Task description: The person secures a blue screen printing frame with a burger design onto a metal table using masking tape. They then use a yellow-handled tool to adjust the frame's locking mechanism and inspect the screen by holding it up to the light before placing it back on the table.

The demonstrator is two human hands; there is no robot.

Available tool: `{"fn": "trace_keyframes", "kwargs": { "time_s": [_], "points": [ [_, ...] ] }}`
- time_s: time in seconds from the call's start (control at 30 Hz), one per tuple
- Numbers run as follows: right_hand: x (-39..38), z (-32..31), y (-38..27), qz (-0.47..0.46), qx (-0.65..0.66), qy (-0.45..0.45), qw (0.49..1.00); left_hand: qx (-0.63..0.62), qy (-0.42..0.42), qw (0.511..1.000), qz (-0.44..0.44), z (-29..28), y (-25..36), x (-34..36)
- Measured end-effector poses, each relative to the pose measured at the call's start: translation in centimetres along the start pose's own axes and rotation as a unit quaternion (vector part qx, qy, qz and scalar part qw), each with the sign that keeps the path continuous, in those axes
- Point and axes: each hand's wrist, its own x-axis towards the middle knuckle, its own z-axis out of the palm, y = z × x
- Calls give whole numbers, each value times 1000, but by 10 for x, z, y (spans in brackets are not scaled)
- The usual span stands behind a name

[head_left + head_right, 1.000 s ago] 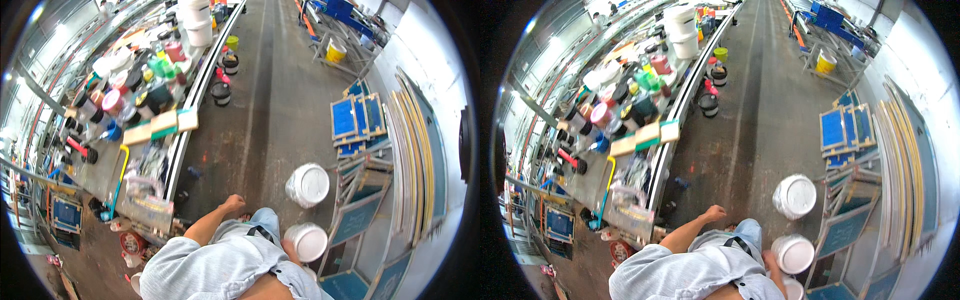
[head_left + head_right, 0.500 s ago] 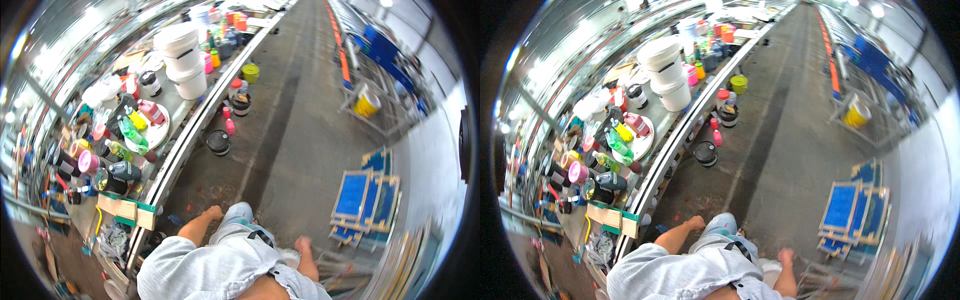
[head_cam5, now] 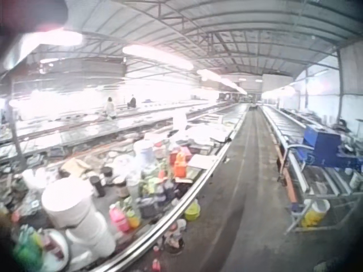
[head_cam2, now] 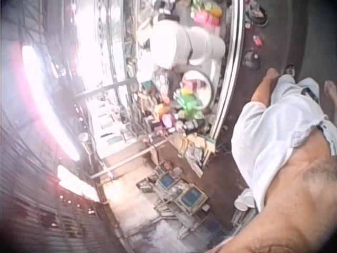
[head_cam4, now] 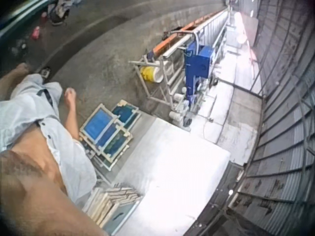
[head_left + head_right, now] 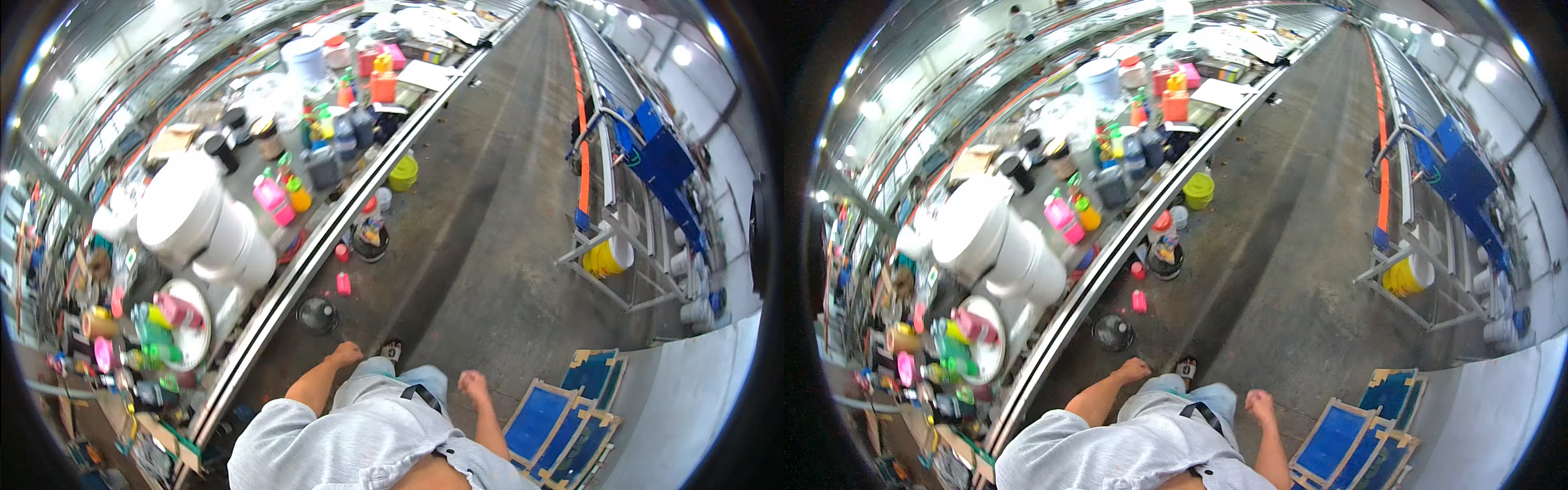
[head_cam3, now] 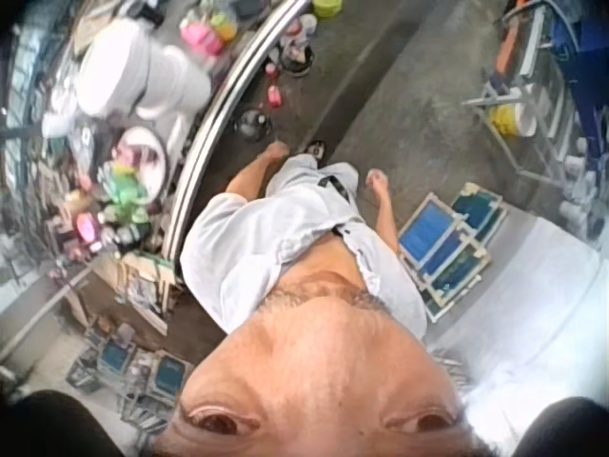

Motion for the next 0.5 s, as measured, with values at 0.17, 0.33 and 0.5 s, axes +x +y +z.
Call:
{"fn": "trace_keyframes", "kwargs": {
  "time_s": [0.17,0.33,0.5],
  "points": [
    [43,-21,106,65,-337,-43,938,-70,-25,997,37,-81,159,133],
    [148,-78,-2,247,-101,7,964,-8,-58,997,47,-105,211,266],
    [311,-188,-151,232,66,65,968,192,-147,970,-4,-125,226,387]
  ]
}}
